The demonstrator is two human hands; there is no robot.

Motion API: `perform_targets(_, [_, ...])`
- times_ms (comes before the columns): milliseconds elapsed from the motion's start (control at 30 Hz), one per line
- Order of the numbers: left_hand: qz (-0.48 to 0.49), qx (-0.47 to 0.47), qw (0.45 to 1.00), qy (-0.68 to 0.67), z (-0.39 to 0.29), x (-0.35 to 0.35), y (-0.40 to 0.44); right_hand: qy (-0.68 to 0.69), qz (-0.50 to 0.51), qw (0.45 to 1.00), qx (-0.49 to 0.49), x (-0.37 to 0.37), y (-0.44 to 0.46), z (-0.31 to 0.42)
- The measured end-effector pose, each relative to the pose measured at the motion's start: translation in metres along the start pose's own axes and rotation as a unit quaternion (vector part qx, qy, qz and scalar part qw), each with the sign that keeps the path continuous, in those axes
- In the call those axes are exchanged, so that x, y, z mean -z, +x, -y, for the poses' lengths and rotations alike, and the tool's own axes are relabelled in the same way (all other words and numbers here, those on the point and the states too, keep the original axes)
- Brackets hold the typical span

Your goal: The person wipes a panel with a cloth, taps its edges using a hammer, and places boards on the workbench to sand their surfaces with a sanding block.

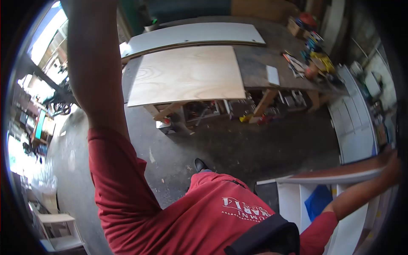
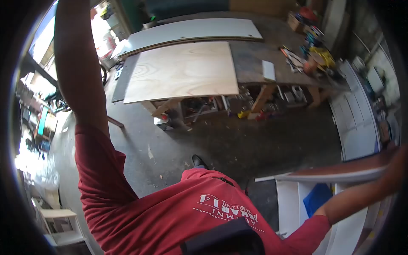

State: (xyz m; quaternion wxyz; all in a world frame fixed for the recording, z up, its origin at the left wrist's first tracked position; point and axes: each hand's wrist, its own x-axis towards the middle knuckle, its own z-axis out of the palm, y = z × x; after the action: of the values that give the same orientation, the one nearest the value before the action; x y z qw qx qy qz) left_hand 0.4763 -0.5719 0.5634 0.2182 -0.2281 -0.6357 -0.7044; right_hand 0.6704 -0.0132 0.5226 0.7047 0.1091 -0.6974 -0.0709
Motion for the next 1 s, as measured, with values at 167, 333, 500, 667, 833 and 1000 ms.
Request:
perform_targets(167, [-0.080,0.050,0.983,0.159,0.055,0.167,-0.045,0.174,0.230,0.957,0.024,-0.154,-0.069,0.175])
perform_targets(333, [-0.144,0.265,0.909,0.288,0.204,0.263,-0.210,0.303,0.391,0.869,0.032,-0.257,-0.262,0.358])
perform_targets(500, [-0.299,0.458,0.771,0.327,0.367,0.340,-0.457,0.391,0.564,0.716,0.127,-0.235,-0.400,0.450])
perform_targets(667, [-0.439,0.336,0.827,-0.099,0.270,0.306,-0.448,0.463,0.472,0.746,0.081,-0.257,-0.310,0.423])
perform_targets(833, [-0.591,0.228,0.767,-0.103,0.301,0.335,-0.478,0.484,0.307,0.814,0.098,-0.308,-0.156,0.401])
perform_targets(1000, [-0.558,0.295,0.773,-0.061,0.351,0.256,-0.414,0.521,0.155,0.835,0.090,-0.386,-0.002,0.353])
